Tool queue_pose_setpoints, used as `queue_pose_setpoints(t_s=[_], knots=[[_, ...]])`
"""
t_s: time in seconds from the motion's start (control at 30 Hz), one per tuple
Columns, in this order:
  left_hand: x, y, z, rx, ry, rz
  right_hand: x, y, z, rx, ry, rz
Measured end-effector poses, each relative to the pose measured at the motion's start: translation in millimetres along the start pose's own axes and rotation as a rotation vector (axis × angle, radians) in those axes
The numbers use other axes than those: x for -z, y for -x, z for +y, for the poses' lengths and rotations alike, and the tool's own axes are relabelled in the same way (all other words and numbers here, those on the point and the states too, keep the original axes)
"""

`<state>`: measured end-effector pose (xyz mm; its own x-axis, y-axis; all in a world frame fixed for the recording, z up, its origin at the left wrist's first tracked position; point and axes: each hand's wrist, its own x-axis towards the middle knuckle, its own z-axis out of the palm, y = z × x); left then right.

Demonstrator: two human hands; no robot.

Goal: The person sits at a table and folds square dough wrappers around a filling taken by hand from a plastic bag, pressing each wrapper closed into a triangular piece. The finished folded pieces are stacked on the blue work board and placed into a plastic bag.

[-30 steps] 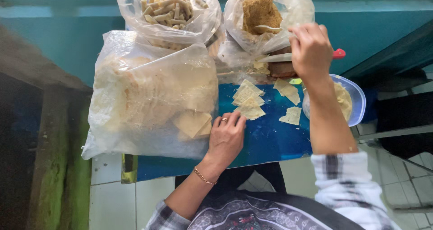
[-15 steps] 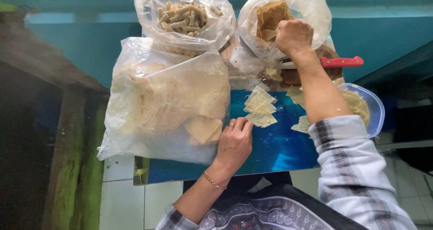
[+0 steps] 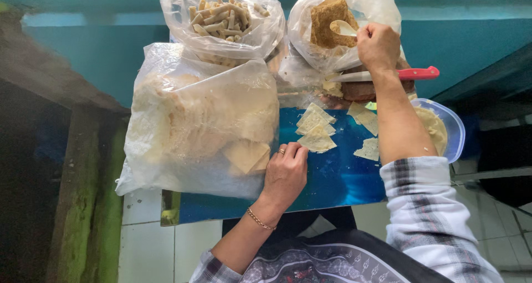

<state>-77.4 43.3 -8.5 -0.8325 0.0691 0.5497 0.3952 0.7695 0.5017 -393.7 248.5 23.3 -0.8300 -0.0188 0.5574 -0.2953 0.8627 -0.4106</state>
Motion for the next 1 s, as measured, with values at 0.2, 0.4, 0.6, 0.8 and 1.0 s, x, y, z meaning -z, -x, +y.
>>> queue_pose_setpoints(t_s=[0.2, 0.4, 0.6, 0.8, 1.0], knots=[[2.8, -0.9, -0.2, 0.054, 0.144, 0.045, 52.0, 47.9, -20.8, -0.118, -0.254, -0.194], [7.3, -8.2, -2.7, 0.076, 0.220, -0.044, 107.0, 154.4, -44.9, -0.151, -0.351, -0.437], [-1.5, -27.6, -4.1, -0.011, -0.055, -0.085, 113.8, 198.5, -60.8, -0.014, -0.180, -0.367], [-11.4, -27.2, -10.0, -0.073, -0.146, -0.171, 114.5, 204.6, -63.5, 0.167, -0.074, -0.298], [-15.8, -21.6, -15.2, -0.122, -0.118, -0.162, 119.7, 208.7, -63.8, 0.285, -0.012, -0.225]])
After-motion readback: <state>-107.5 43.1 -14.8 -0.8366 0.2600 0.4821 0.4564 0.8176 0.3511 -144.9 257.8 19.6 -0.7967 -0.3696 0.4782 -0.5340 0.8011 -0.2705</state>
